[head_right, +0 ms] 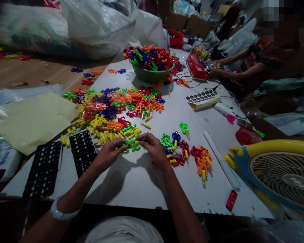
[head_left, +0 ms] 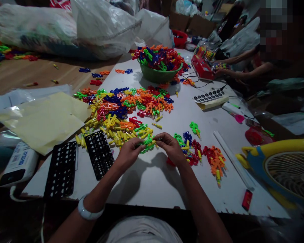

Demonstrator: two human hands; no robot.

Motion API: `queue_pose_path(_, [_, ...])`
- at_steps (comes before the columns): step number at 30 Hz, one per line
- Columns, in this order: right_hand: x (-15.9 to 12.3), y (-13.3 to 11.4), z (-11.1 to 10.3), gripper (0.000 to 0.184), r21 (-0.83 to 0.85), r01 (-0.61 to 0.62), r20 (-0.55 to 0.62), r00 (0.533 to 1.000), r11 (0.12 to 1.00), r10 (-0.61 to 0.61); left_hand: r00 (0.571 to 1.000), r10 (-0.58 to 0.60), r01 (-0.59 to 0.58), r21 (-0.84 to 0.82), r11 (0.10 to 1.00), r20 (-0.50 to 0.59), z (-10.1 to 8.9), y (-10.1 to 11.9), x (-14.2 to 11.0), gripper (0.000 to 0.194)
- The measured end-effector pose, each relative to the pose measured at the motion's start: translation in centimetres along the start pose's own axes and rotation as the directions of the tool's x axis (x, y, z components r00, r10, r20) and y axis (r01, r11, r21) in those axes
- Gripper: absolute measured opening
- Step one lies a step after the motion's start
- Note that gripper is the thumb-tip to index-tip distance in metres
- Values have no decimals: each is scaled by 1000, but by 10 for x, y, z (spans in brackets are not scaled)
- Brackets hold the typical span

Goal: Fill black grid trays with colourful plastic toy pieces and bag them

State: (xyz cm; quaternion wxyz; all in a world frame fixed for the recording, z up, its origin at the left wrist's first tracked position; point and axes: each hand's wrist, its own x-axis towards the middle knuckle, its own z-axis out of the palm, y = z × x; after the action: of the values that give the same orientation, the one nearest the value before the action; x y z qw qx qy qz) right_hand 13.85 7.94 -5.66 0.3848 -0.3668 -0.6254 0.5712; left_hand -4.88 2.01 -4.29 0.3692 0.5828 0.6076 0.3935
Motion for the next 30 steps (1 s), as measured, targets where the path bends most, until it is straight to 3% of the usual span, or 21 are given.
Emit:
queue_pose_path(3, [-12, -1, -20, 19, 35, -98, 34, 995, 995, 97, 993, 19, -25, 50, 998, 120, 7, 5, -4, 19])
queue_pose_path(6, [-34, -8, -57, 32, -17, -170, -29, 985, 985, 170, 965, 140, -170, 122, 978, 221, -2, 4, 5, 28])
queue_pose_path(8, [-45, -13, -81, 39, -191, -190, -150, 975, 963, 163, 971, 180, -222, 303, 927, 158, -15, -3, 22, 32])
queue_pose_path(10, [-47, -12, -94, 38, -469, -144, -268, 963, 872, 15, 984, 176, -166, 571, 804, 39, -27, -15, 43, 31])
queue_pose_path(11, [-45, -10, -94, 35, -595, -100, -276, 957, 798, -86, 987, 161, -120, 679, 724, 3, -31, -21, 54, 30])
queue_pose_path(13, [-31, -1, -81, 30, -749, 12, -178, 959, 662, -220, 992, 123, -73, 799, 597, -2, -35, -30, 73, 26])
queue_pose_path(16, [6, 14, -45, 33, -823, 106, -16, 978, 558, -208, 994, 101, -80, 837, 542, 30, -33, -34, 90, 20])
queue_pose_path(18, [35, 22, -25, 31, -889, 27, -47, 987, 457, -151, 993, 121, -67, 831, 552, 0, -32, -32, 92, 23])
queue_pose_path(21, [68, 29, -13, 21, -938, -111, -142, 987, 328, -74, 971, 144, 31, 696, 718, -191, -36, -29, 86, 26])
queue_pose_path(23, [73, 30, -13, 13, -941, -121, -146, 988, 317, -55, 954, 35, 100, 426, 899, -297, -40, -27, 76, 27])
queue_pose_path(24, [71, 30, -15, 10, -937, -101, -130, 990, 334, -63, 955, -55, 129, 243, 961, -290, -40, -27, 70, 28])
queue_pose_path(25, [66, 28, -17, 8, -931, -73, -108, 991, 358, -79, 957, -143, 160, 47, 986, -252, -40, -27, 63, 30])
queue_pose_path(27, [48, 20, -20, 6, -903, 5, -54, 991, 429, -126, 953, -255, 202, -285, 937, -161, -34, -28, 49, 32])
queue_pose_path(30, [18, 4, -17, 7, -837, 127, 51, 987, 532, -154, 944, -302, 202, -490, 848, -133, -15, -25, 30, 33])
